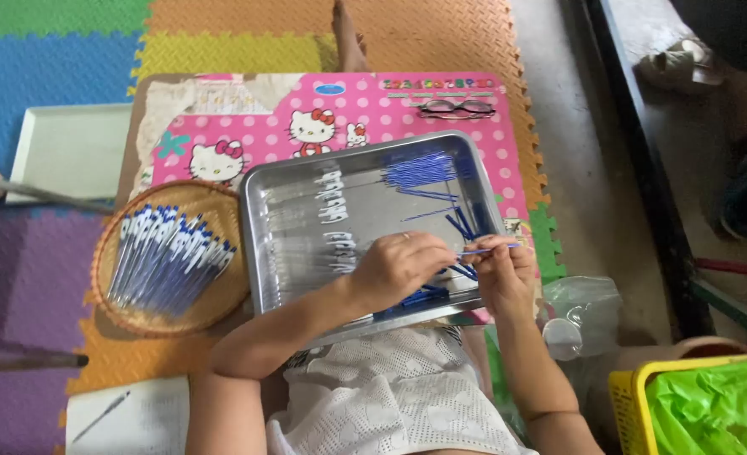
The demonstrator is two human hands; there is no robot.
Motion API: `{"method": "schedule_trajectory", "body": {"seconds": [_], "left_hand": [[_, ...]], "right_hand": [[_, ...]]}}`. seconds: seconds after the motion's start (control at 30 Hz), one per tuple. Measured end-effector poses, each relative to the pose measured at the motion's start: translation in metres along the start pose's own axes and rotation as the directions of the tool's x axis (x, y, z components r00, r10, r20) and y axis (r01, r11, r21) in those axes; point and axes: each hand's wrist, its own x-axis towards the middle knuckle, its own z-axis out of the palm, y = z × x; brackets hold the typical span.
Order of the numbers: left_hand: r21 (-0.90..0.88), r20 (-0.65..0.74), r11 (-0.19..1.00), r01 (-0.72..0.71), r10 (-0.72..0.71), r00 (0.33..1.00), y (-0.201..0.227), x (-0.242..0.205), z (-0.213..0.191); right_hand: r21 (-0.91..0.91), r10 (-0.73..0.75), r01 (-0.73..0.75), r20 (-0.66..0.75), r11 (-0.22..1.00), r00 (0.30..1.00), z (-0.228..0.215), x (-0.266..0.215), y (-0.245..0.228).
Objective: Assembling ballpoint pens by inserting ink refills into barrels and attaching caps.
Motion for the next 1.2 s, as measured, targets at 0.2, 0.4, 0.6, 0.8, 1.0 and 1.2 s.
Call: {"method": "schedule_trajectory", "body": {"seconds": [0.2,0.4,0.6,0.8,1.0,1.2], "left_hand": [[0.210,0.062,0.970,-0.126,0.116,0.991,-0.019,-0.025,0.009],[-0.013,0.025,0.996,0.092,-0.092,0.995,-0.051,-0.051,-0.031],[0.351,0.348,0.902,0.250,-0.374,0.860,-0.118,-0.140,-0.090],[0.430,0.513,0.882,0.190,-0.412,0.753,-0.119,-0.185,-0.096],[0.402,0.324,0.866,0.298,-0.439,0.838,-0.091,-0.156,-0.104],[0.333,0.223,0.927,0.174,-0.257,0.940,-0.067,-0.141,-0.086]], "right_hand": [[0.307,0.367,-0.384,0.113,0.871,0.923,0.000,-0.026,0.018],[0.400,0.547,-0.523,0.062,0.752,0.835,-0.013,-0.033,0.026],[0.426,0.548,-0.491,-0.013,0.760,0.836,-0.027,-0.025,0.019],[0.372,0.533,-0.480,-0.051,0.795,0.844,-0.038,-0.037,0.023],[0.095,0.367,-0.365,-0.003,0.926,0.930,0.004,-0.036,0.012],[-0.024,0.150,-0.148,0.147,0.989,0.978,0.048,-0.033,0.010]]}}
